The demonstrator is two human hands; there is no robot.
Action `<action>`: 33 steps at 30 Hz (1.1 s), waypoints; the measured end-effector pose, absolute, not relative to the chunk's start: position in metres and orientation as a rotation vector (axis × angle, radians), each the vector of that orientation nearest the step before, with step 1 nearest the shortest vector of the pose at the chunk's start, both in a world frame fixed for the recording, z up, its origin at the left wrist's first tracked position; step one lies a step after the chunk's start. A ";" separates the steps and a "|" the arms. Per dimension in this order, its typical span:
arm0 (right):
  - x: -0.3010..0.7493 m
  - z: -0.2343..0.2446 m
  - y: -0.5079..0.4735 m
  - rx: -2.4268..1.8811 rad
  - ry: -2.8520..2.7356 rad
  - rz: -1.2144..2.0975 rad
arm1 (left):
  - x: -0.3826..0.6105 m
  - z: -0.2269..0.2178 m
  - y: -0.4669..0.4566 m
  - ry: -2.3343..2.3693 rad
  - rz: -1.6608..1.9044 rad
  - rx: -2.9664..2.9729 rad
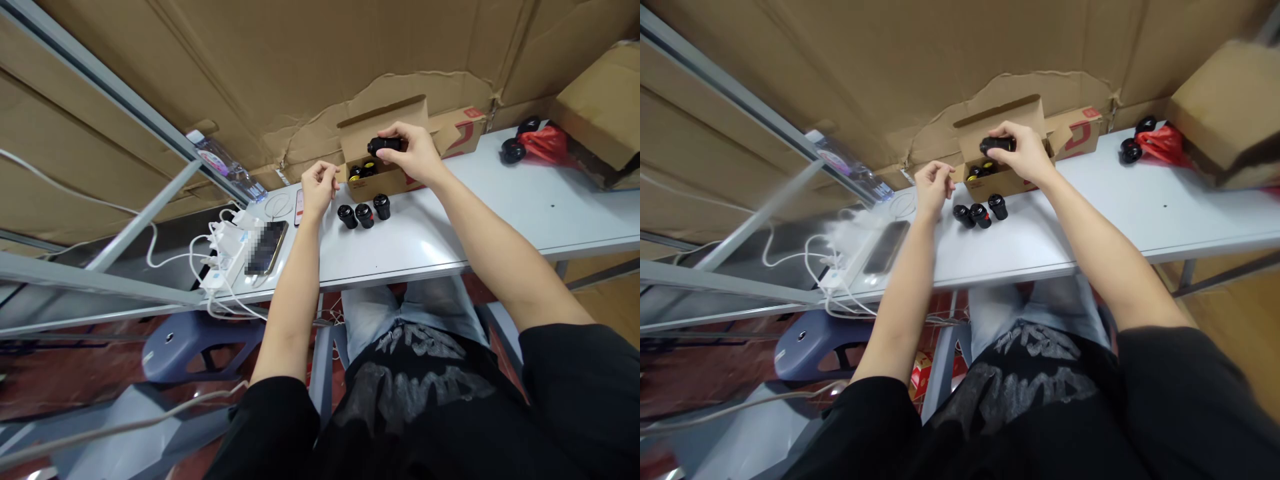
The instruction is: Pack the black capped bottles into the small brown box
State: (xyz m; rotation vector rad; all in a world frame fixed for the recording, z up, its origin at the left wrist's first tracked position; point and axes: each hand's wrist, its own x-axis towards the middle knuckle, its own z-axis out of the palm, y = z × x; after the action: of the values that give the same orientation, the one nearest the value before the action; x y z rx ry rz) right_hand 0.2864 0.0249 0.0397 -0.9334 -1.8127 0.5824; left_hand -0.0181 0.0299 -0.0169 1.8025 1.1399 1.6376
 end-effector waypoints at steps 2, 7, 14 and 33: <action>0.287 0.042 0.023 -0.989 -1.821 0.564 | -0.018 -0.018 0.030 1.125 1.628 1.814; 0.288 0.047 0.012 -1.159 -1.853 0.469 | -0.016 -0.019 0.028 1.133 1.582 1.847; 0.293 0.045 0.012 -1.240 -2.007 0.194 | -0.011 -0.021 0.026 1.228 1.619 1.943; 0.267 0.028 0.081 -1.392 -2.226 0.121 | -0.008 -0.021 0.021 1.441 1.361 2.167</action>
State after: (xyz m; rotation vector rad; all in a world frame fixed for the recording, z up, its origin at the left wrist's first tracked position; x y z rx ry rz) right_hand 0.2666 0.0813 0.0284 -1.3916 -2.2259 0.1214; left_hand -0.0075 0.0212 -0.0212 2.1666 1.4409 1.3608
